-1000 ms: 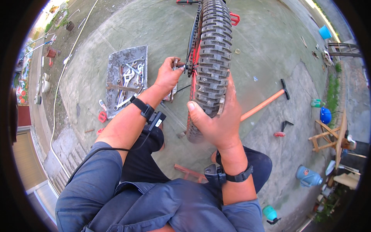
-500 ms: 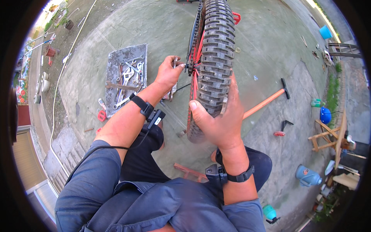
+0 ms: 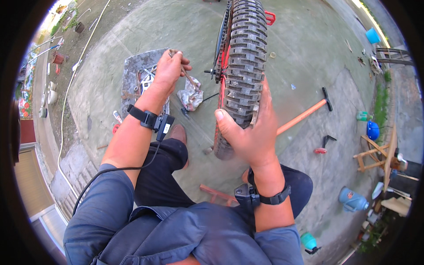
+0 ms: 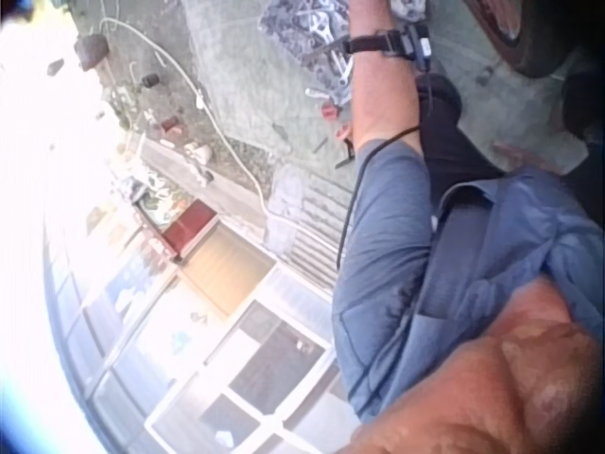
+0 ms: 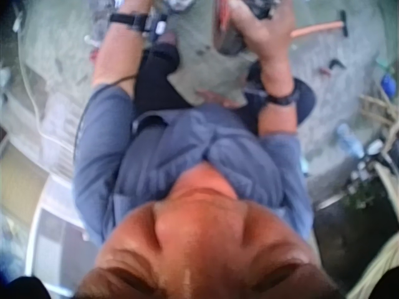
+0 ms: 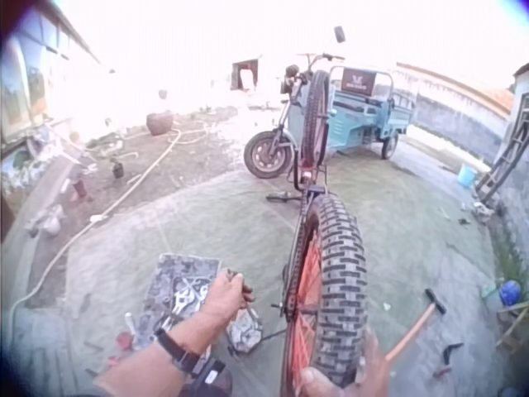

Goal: The person uses a wrench to loosen a nut on a bicycle axle to remove a training wheel and then reinstalls it on the axle by hand and with the wrench.

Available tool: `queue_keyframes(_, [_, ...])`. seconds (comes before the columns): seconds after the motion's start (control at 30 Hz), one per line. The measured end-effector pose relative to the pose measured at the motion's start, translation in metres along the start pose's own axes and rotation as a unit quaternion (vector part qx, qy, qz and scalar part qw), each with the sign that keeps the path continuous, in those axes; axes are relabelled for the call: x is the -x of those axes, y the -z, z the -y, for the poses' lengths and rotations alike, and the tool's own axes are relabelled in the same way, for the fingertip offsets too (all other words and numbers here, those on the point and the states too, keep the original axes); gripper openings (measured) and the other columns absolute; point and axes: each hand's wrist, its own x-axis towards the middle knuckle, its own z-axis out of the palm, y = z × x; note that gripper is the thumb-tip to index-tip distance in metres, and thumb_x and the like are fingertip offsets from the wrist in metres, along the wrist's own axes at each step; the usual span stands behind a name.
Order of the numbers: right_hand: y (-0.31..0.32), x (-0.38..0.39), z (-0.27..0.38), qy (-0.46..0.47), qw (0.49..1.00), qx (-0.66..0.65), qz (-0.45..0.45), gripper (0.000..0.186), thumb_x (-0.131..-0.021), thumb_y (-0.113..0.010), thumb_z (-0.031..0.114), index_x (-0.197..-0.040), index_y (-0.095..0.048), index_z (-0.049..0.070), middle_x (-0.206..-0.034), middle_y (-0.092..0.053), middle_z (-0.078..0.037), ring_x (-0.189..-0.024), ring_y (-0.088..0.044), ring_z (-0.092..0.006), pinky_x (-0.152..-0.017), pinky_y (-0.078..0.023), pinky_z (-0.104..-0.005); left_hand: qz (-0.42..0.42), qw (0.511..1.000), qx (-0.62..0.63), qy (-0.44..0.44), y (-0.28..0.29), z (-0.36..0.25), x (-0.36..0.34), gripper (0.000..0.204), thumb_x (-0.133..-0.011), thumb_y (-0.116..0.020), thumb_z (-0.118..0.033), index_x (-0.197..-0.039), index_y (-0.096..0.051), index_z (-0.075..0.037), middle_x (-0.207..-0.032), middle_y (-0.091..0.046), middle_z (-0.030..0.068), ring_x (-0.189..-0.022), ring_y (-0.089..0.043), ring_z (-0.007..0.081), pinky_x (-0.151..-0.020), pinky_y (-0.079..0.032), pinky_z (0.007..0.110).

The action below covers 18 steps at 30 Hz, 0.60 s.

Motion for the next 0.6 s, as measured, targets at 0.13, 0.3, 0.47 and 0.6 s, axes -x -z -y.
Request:
queue_keyframes(0.13, [-0.001,0.000,-0.002,0.007,1.000,-0.014,0.003,0.075,-0.074,-0.077,0.016,-0.136,-0.040,-0.003,-0.114,-0.061,-0.011,-0.097,-0.060,-0.0167,-0.087,-0.049,-0.0306,0.010,0.988,0.020,-0.151,-0.009,-0.028,0.025,0.017,-0.100,-0.045,-0.013,-0.109,-0.046,0.001,-0.094,-0.064,0.0136,-0.080,-0.069,0.0183,-0.061,-0.052,0.024])
queue_keyframes(0.3, [-0.002,0.000,0.001,0.001,1.000,-0.021,-0.004,0.073,-0.074,-0.076,0.015,-0.135,-0.041,-0.003,-0.111,-0.062,-0.011,-0.095,-0.061,-0.0163,-0.086,-0.050,-0.0303,0.056,0.964,-0.058,-0.255,-0.020,-0.009,0.033,0.012,-0.099,-0.049,-0.006,-0.108,-0.046,0.000,-0.094,-0.066,0.0125,-0.087,-0.067,0.0153,-0.069,-0.054,0.025])
queue_keyframes(0.47, [0.000,0.000,-0.002,0.000,1.000,-0.012,-0.003,0.073,-0.074,-0.076,0.016,-0.135,-0.042,-0.002,-0.111,-0.062,-0.010,-0.094,-0.061,-0.0164,-0.085,-0.050,-0.0304,0.106,0.935,-0.123,-0.317,-0.021,-0.005,0.031,0.014,-0.098,-0.053,-0.008,-0.109,-0.048,0.000,-0.091,-0.067,0.0126,-0.083,-0.067,0.0148,-0.069,-0.054,0.027])
queue_keyframes(0.6, [-0.001,0.000,-0.002,0.024,1.000,0.001,0.000,0.063,-0.077,-0.074,0.018,-0.129,-0.046,-0.003,-0.110,-0.064,-0.010,-0.095,-0.062,-0.0152,-0.086,-0.049,-0.0297,0.131,0.913,-0.156,-0.353,-0.021,-0.015,0.021,0.016,-0.097,-0.055,-0.008,-0.110,-0.049,-0.001,-0.088,-0.066,0.0117,-0.078,-0.066,0.0154,-0.066,-0.054,0.029])
